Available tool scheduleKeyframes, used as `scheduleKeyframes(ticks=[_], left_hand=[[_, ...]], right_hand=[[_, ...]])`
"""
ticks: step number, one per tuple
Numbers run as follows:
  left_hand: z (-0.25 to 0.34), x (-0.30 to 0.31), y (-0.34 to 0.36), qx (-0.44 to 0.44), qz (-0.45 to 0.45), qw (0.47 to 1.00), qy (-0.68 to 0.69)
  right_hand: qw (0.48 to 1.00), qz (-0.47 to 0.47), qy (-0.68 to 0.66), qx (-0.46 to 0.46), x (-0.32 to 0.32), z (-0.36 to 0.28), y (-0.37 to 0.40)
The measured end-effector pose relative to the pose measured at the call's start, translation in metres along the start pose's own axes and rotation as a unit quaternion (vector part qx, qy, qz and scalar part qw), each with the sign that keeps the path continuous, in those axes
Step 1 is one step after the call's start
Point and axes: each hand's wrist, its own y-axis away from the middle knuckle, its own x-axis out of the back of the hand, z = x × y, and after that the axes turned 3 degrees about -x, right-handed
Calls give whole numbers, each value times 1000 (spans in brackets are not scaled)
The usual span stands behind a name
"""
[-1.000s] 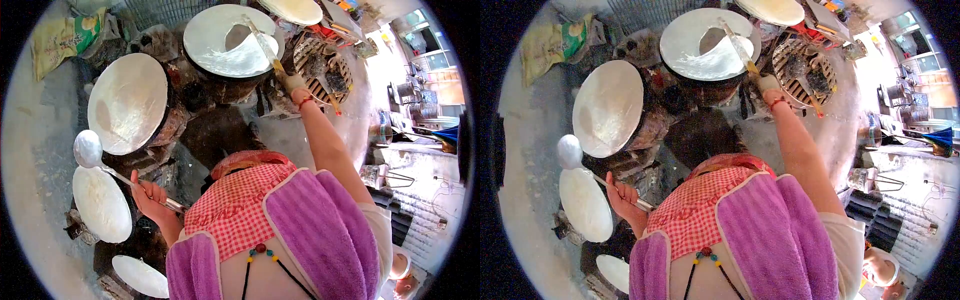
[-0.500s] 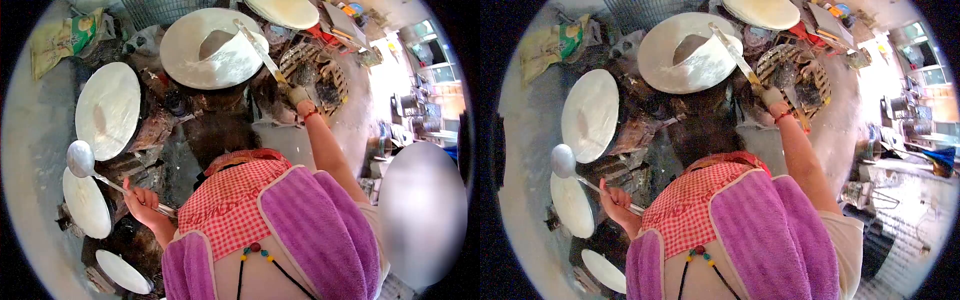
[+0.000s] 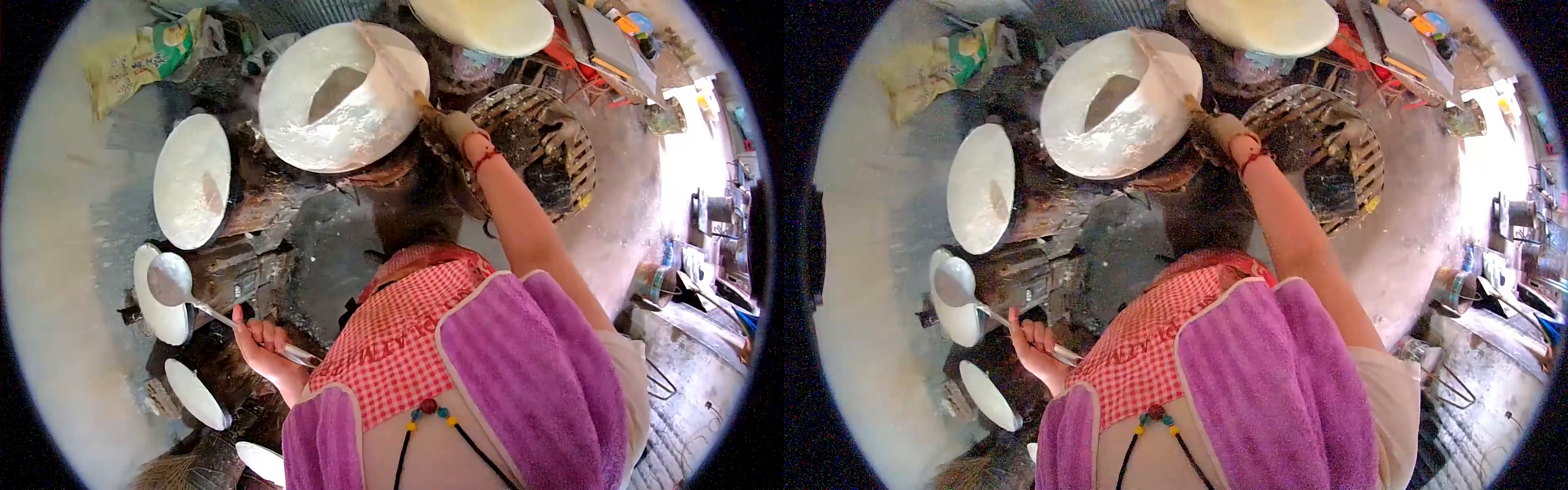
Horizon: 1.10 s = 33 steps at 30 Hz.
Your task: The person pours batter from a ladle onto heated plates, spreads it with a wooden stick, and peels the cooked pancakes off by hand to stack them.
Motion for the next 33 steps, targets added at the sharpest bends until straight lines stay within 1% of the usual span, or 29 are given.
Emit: scheduleKeyframes(ticks=[1,2,3,4,5,6,8,9,10,11,12,13,14,15,16,18,19,20,22,23,24,26,27,28,29,30,31,32,33], left_hand=[[2,-1,-6,6,-13,1000,18],[4,-1,-9,15,-25,999,35],[7,-6,-9,5,-1,1000,21],[10,-8,-8,4,3,1000,24],[12,-7,-6,-10,13,1000,16],[14,-6,-4,-25,26,999,8],[14,0,-1,-27,55,998,-19],[11,10,-5,-25,44,998,-26],[7,16,-10,-22,30,999,-31],[4,19,-17,-3,25,1000,-11],[0,22,-28,4,23,1000,-6],[-4,27,-42,21,5,1000,-5],[-5,32,-50,37,-8,999,-8],[-4,20,-52,41,43,998,-4],[-1,26,-56,42,44,998,1],[3,37,-64,25,1,1000,9],[5,45,-66,7,-1,1000,-19],[4,49,-69,6,8,1000,-14],[3,61,-77,11,36,997,-64],[3,63,-82,29,45,996,-70],[2,69,-86,33,45,996,-67],[-6,85,-99,32,22,999,-34],[-4,84,-99,38,26,999,-28],[0,78,-96,40,32,998,-46],[0,71,-94,39,41,997,-59],[-3,63,-91,43,55,996,-52],[-6,55,-89,64,31,996,-62],[-11,45,-88,82,6,994,-73],[-16,35,-87,106,-38,992,-54]], right_hand=[[999,-38,-25,-1,28,-47,32],[996,-78,-48,-5,49,-80,64],[991,-65,-35,113,53,-89,84],[990,-67,-32,116,61,-89,105],[966,-49,-228,109,72,-79,128],[905,-32,-414,96,78,-68,144],[871,1,-488,63,79,-50,162],[812,-16,-578,85,63,-55,172],[813,-14,-577,84,34,-58,165],[887,47,-439,132,-8,-51,149],[936,105,-286,176,-31,-50,141],[939,104,-277,177,-25,-71,147],[956,68,-254,133,-14,-99,161],[968,35,-232,92,-9,-119,165],[943,-19,-328,60,-6,-105,155],[876,11,-475,90,10,-94,172],[814,8,-567,121,-2,-70,154],[818,1,-561,124,-9,-88,150],[900,74,-427,34,-45,-113,161],[920,49,-384,54,-50,-122,155],[922,52,-380,53,-46,-128,156],[969,33,-228,90,-25,-159,169],[968,34,-247,31,-2,-176,189],[916,-6,-399,42,0,-141,172],[922,-13,-384,47,9,-139,167],[901,13,-432,40,16,-136,164],[874,41,-484,28,18,-130,164],[876,34,-481,28,15,-127,158],[942,45,-319,93,10,-127,146]])
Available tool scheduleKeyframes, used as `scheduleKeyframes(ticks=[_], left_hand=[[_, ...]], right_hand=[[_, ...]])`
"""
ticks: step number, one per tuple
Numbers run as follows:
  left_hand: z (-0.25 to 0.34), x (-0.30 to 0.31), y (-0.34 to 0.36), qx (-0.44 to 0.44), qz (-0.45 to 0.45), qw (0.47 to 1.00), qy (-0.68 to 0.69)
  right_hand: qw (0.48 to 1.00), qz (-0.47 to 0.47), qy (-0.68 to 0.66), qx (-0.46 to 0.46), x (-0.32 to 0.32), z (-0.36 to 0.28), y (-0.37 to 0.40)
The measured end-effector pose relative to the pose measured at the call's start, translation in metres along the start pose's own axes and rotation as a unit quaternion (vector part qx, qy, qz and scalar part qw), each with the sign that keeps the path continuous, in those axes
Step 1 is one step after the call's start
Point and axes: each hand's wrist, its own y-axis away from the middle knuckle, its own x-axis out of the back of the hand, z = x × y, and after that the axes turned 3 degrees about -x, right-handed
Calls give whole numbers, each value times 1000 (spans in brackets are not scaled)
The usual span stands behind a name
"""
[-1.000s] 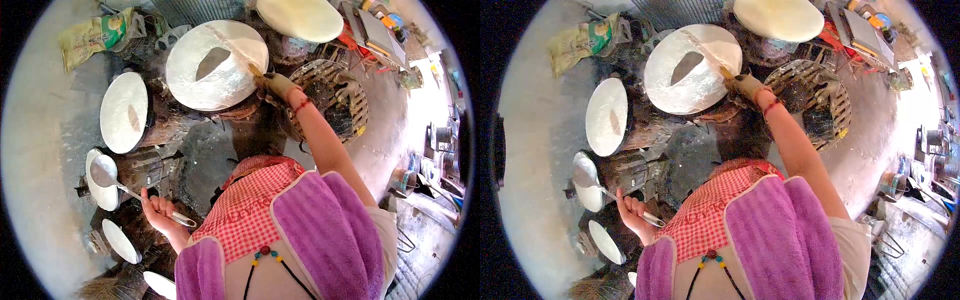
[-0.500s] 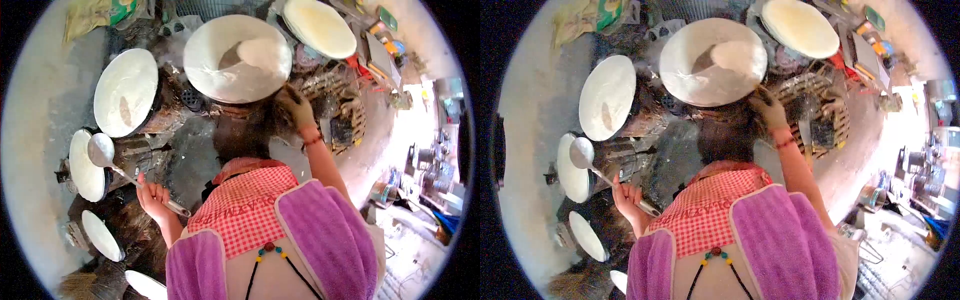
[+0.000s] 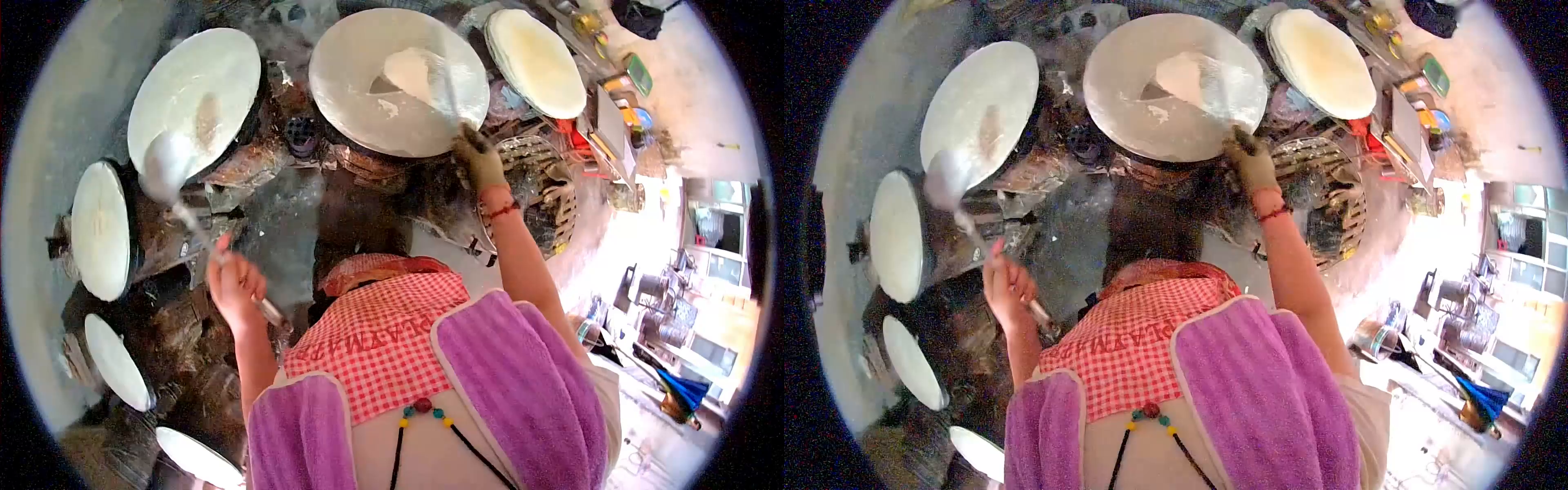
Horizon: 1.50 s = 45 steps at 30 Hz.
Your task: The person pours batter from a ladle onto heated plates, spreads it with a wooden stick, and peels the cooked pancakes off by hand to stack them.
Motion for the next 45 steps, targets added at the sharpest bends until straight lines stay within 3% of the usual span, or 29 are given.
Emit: scheduleKeyframes(ticks=[1,5,6,9,10,11,12,13,15,17,19,20,23,24,25,27,29,31,32,33,34,35,36,37,39,42,43,45], left_hand=[[-4,-13,0,18,-46,999,14],[-7,-77,11,112,-133,982,77],[-11,-88,15,135,-158,970,127],[-28,-110,18,219,-255,902,270],[-29,-122,25,213,-250,904,272],[-28,-137,32,243,-219,903,278],[-29,-151,38,275,-186,901,280],[-35,-163,40,270,-180,904,278],[-52,-180,38,251,-181,920,239],[-61,-193,33,260,-222,905,254],[-56,-214,36,313,-153,876,334],[-52,-216,30,306,-153,880,330],[-34,-217,22,366,-148,755,523],[-19,-210,36,384,-69,709,587],[-20,-195,43,380,-71,709,589],[-27,-164,51,364,-282,632,624],[-24,-143,75,269,-309,714,567],[-21,-134,84,220,-313,738,556],[-16,-132,87,217,-298,738,565],[-12,-128,89,215,-282,739,573],[-9,-122,89,224,-270,725,593],[-6,-113,90,226,-260,723,599],[-6,-100,95,231,-245,731,594],[-5,-82,100,226,-230,741,589],[-8,-43,119,195,-229,752,586],[-10,14,152,130,-206,722,647],[-11,33,161,118,-208,721,650],[-14,73,177,97,-152,699,692]], right_hand=[[983,-29,168,71,-3,3,-7],[953,-182,238,56,5,-7,12],[933,-225,263,98,18,-13,23],[928,-178,325,36,72,20,54],[975,-164,147,-6,90,34,65],[987,-149,-36,-48,100,37,64],[986,-157,-37,-47,97,40,59],[986,-114,-94,-83,84,41,57],[983,-122,-95,-100,49,37,53],[979,-179,-54,-77,15,34,42],[906,-287,-241,-197,-13,37,34],[904,-292,-246,-193,-12,31,35],[895,-353,-171,-213,13,17,41],[922,-325,-139,-160,30,19,36],[943,-296,-107,-105,46,19,31],[962,-208,-117,-129,82,-12,36],[979,-115,-149,-74,100,13,-2],[980,-101,-149,-85,86,24,-25],[988,-155,18,-16,67,10,-17],[961,-204,180,58,49,3,-11],[935,-311,170,-12,31,47,-38],[886,-275,349,132,19,-6,0],[882,-371,235,169,13,10,-9],[900,-371,211,87,9,-31,24],[910,-401,99,27,8,-16,26],[930,-364,40,12,-5,21,37],[926,-373,43,20,-26,24,53],[875,-472,-104,-24,-74,29,91]])
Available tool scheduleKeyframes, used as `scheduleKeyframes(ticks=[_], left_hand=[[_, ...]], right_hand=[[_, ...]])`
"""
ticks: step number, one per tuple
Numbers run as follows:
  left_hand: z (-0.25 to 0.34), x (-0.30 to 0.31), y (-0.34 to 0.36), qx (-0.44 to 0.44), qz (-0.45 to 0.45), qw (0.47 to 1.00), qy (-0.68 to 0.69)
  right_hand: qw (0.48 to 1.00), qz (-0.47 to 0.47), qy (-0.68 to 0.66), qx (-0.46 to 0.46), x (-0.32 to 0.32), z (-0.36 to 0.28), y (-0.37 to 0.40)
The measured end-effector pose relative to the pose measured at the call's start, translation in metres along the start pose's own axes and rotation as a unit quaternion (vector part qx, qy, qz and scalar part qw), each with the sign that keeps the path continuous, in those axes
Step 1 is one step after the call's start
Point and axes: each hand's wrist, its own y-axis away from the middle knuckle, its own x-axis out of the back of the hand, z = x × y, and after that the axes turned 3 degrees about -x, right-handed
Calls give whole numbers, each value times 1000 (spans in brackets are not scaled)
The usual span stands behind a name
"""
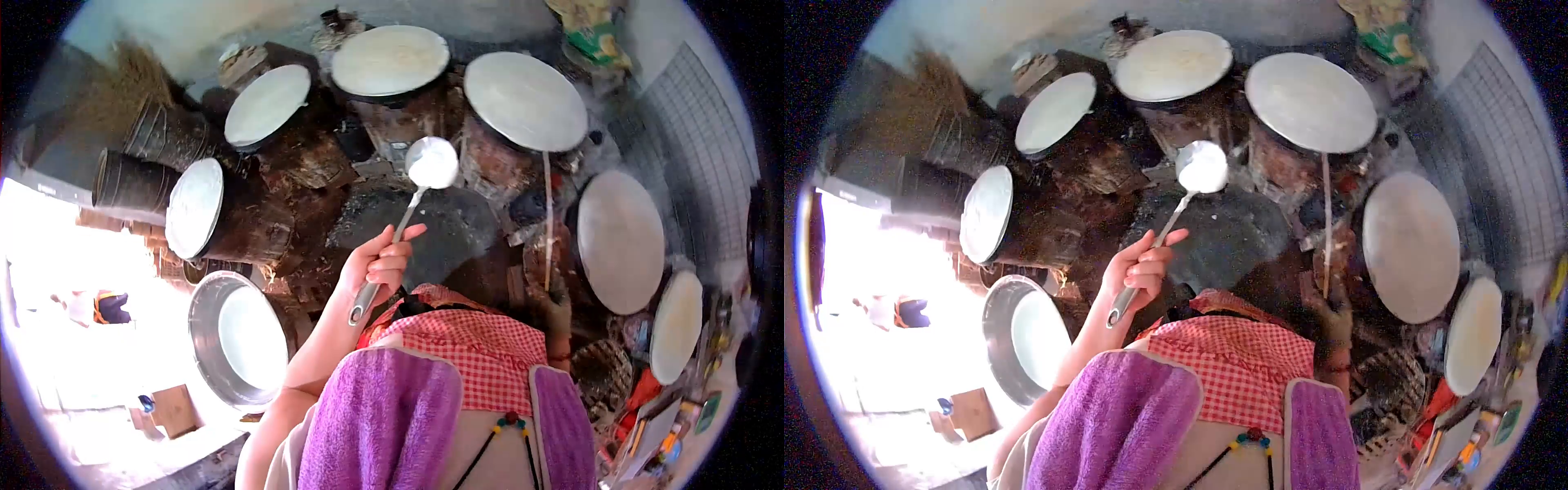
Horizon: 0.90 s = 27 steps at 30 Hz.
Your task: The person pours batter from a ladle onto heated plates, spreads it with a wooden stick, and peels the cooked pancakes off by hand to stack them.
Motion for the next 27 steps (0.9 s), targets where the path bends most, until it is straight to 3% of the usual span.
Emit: scheduleKeyframes(ticks=[1,5,6,8,10,11,12,14,15,16,17,18,20,22,24,27], left_hand=[[18,0,14,-23,-5,1000,-1],[71,-35,78,-127,16,989,-77],[79,-51,99,-162,39,971,-170],[99,-65,137,-189,-54,948,-250],[120,-73,162,-214,-154,944,-199],[128,-82,170,-293,-105,916,-255],[144,-87,173,-308,-77,895,-312],[168,-96,174,-319,-32,919,-231],[179,-98,172,-333,11,928,-168],[190,-91,172,-330,10,930,-164],[202,-78,174,-335,15,934,-126],[210,-70,175,-341,21,936,-88],[205,-65,166,-354,4,935,13],[197,-61,148,-385,-15,922,26],[191,-59,125,-411,-51,908,63],[182,-77,86,-456,-28,881,125]], right_hand=[[991,-73,107,-13,-5,16,-23],[987,-118,76,-83,-113,16,-80],[986,-118,59,-103,-141,19,-91],[990,-50,64,-117,-200,-3,-102],[996,-55,28,-57,-225,-19,-130],[997,-27,11,-65,-225,-13,-158],[987,-96,-88,-90,-226,-26,-176],[920,-228,-281,-150,-231,-46,-215],[923,-223,-276,-150,-240,-51,-232],[992,-65,-28,-108,-257,-59,-248],[969,96,220,-57,-269,-65,-267],[969,99,221,-57,-273,-68,-290],[981,7,195,14,-271,-71,-339],[987,42,148,-52,-278,-96,-392],[994,52,99,-8,-249,-80,-497],[997,43,66,5,-272,-102,-576]])
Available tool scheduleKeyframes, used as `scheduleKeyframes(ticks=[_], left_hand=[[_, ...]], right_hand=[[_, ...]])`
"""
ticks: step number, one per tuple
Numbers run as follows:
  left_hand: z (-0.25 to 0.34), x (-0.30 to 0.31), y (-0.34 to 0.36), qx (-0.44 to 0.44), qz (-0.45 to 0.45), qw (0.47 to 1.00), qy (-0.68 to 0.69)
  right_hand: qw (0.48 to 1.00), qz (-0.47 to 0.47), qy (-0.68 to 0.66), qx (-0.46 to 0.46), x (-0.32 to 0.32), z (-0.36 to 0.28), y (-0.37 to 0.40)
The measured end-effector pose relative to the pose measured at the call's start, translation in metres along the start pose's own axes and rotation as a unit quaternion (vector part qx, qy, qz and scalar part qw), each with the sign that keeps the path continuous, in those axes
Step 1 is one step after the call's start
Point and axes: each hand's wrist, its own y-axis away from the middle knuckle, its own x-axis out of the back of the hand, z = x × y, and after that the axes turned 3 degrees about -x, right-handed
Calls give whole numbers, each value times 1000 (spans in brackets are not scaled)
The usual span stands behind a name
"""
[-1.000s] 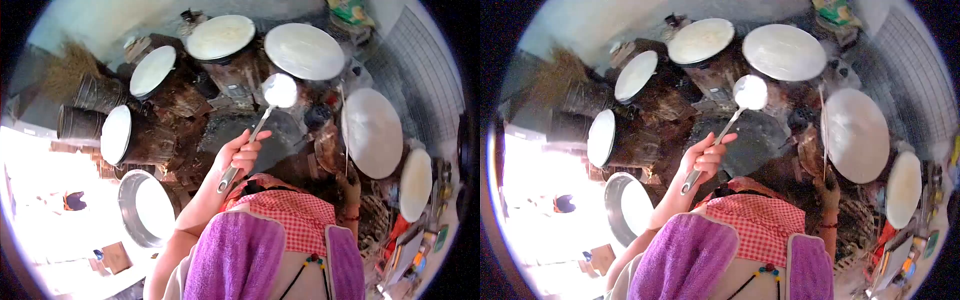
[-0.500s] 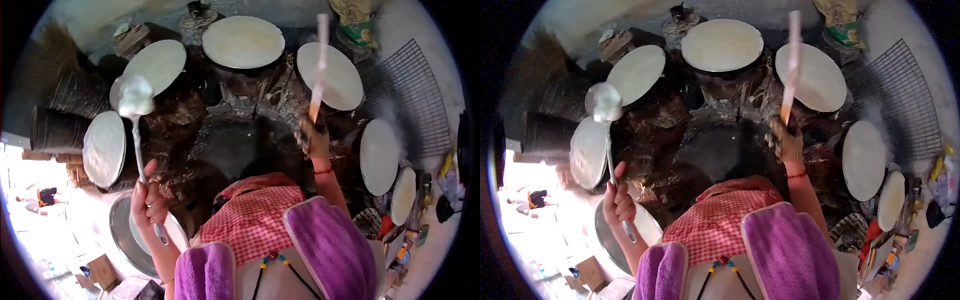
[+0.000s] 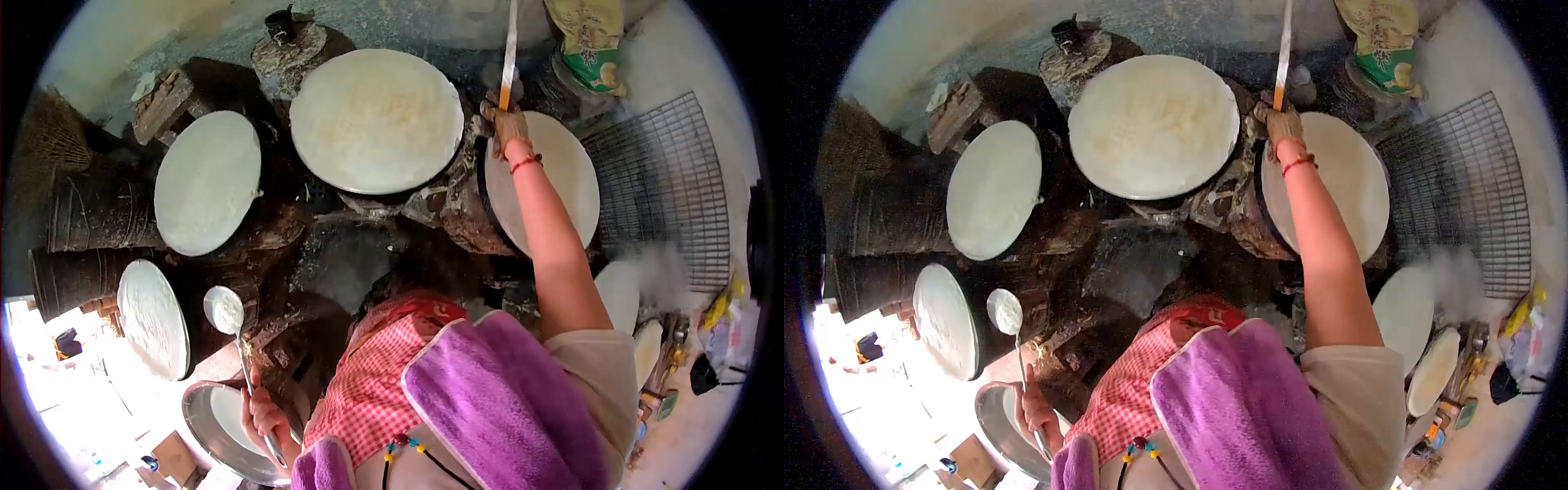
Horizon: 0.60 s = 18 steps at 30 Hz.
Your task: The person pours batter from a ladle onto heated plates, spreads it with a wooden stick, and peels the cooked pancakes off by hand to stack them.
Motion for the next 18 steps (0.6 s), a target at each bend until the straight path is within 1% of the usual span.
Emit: scheduleKeyframes(ticks=[1,2,3,4,5,7,8,9,10,11,12,13,14,15,17,18], left_hand=[[-12,-5,-5,-4,3,1000,0],[-22,-11,-10,-1,-14,1000,-4],[-32,-17,-14,1,-31,999,-9],[-42,-23,-16,-21,-22,999,-24],[-48,-32,-16,-26,-18,999,-26],[-53,-44,-12,-48,-41,986,-157],[-50,-45,-9,-55,-98,976,-185],[-45,-44,-8,-43,-156,972,-169],[-45,-38,-16,-66,-202,960,-183],[-51,-37,-26,-89,-249,944,-198],[-56,-41,-31,-92,-247,944,-200],[-70,-52,-41,-94,-223,958,-156],[-81,-62,-51,-96,-199,969,-111],[-88,-70,-60,-98,-197,969,-112],[-100,-82,-74,-72,-83,994,23],[-100,-82,-80,-72,-39,997,10]], right_hand=[[979,27,187,80,15,20,-61],[915,83,366,149,29,37,-120],[872,89,439,195,25,39,-143],[821,101,507,241,23,41,-167],[865,30,472,168,19,40,-193],[897,-45,431,89,-1,24,-204],[908,-38,415,-41,-35,-18,-172],[903,-31,394,-171,-61,-41,-149],[942,-28,330,-52,-72,-37,-145],[941,-32,331,-55,-74,-30,-165],[920,-79,377,-76,-73,-22,-196],[894,-124,420,-95,-73,-16,-214],[900,-145,401,-84,-88,-34,-192],[900,-147,401,-87,-102,-40,-186],[871,-162,460,-59,-119,-41,-182],[849,-166,500,-41,-121,-19,-214]])
